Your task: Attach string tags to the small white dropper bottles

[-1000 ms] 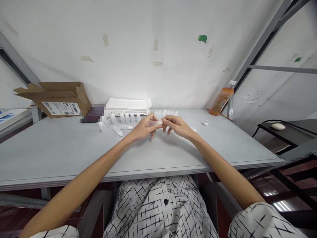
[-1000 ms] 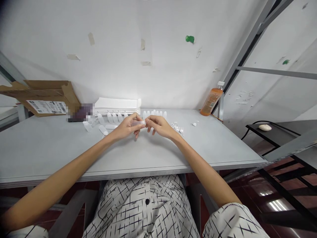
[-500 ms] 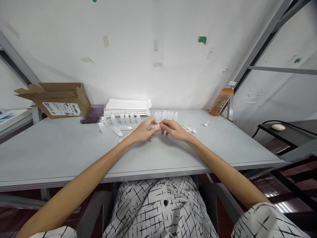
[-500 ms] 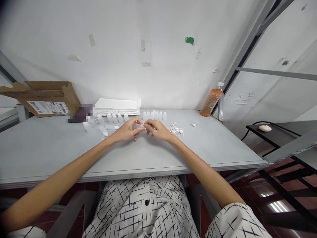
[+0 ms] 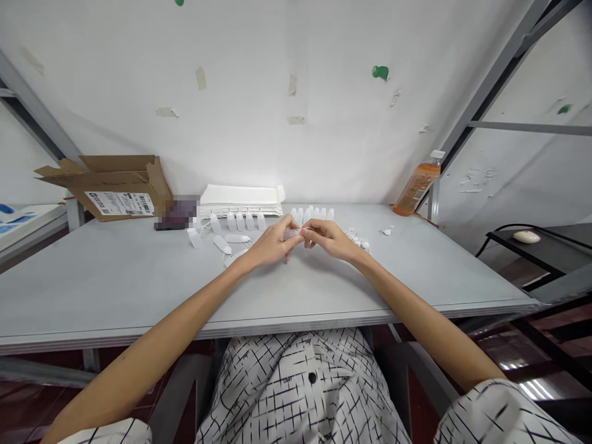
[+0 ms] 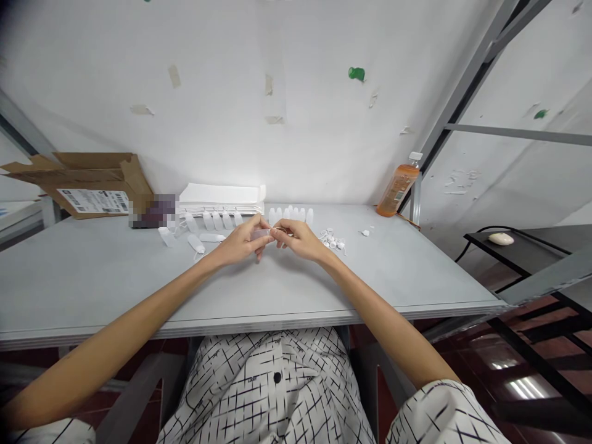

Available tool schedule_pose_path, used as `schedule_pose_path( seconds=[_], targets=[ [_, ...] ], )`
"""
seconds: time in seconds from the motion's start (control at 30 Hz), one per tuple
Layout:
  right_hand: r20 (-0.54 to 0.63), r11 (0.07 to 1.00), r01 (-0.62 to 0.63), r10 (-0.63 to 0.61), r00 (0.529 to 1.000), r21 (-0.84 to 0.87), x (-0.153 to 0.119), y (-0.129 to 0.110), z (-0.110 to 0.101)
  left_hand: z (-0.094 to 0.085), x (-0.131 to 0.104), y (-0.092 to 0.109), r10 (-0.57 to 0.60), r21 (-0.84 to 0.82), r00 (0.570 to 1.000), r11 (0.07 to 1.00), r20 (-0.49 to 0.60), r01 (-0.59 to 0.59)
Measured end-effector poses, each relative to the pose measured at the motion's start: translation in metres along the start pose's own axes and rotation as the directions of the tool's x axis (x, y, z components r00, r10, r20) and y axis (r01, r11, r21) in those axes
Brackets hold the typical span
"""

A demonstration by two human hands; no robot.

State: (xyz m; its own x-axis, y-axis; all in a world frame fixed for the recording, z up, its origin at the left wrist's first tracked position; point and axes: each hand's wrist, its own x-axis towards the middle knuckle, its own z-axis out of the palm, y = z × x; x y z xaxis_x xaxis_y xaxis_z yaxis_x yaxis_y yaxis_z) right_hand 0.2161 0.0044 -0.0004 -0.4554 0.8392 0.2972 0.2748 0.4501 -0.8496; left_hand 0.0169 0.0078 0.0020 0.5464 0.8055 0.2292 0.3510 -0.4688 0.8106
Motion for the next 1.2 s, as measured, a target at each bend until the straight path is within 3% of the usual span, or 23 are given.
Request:
schedule_pose_path(
  seconds=[0.1,0.3,0.47,0.6,0.83,1.2],
  targets=[
    [0.009,0.999,-0.033,0.033,0.999,0.022,0.000,0.004,0.001,0.001,-0.002,0.005,0.028,0.104,0.999,0.994,-0.020,-0.026],
    [-0.081,0.999,-0.008,0.005,0.997,-0.037,0.000,0.005,0.003,0.003,0.000,0.002,0.099,0.176,0.992,0.981,-0.078,-0.084],
    [-0.053,0.998,0.006,-0.009,0.999,-0.058,0.001,0.006,0.000,0.007,0.000,-0.008,0.238,0.293,0.969,0.933,-0.068,-0.208],
    [-0.041,0.997,-0.001,-0.002,0.999,-0.075,-0.001,0.004,0.000,0.007,0.000,-0.011,0.265,0.383,0.963,0.896,-0.055,-0.225],
    [-0.097,0.987,-0.042,0.058,0.994,0.154,0.001,-0.004,0.004,-0.001,0.001,-0.004,0.223,0.329,0.968,0.928,-0.116,-0.175],
    [-0.285,0.967,0.013,0.061,0.956,0.253,0.002,-0.005,-0.006,-0.004,0.007,-0.010,0.257,0.303,0.920,0.939,-0.297,-0.164]
  ],
)
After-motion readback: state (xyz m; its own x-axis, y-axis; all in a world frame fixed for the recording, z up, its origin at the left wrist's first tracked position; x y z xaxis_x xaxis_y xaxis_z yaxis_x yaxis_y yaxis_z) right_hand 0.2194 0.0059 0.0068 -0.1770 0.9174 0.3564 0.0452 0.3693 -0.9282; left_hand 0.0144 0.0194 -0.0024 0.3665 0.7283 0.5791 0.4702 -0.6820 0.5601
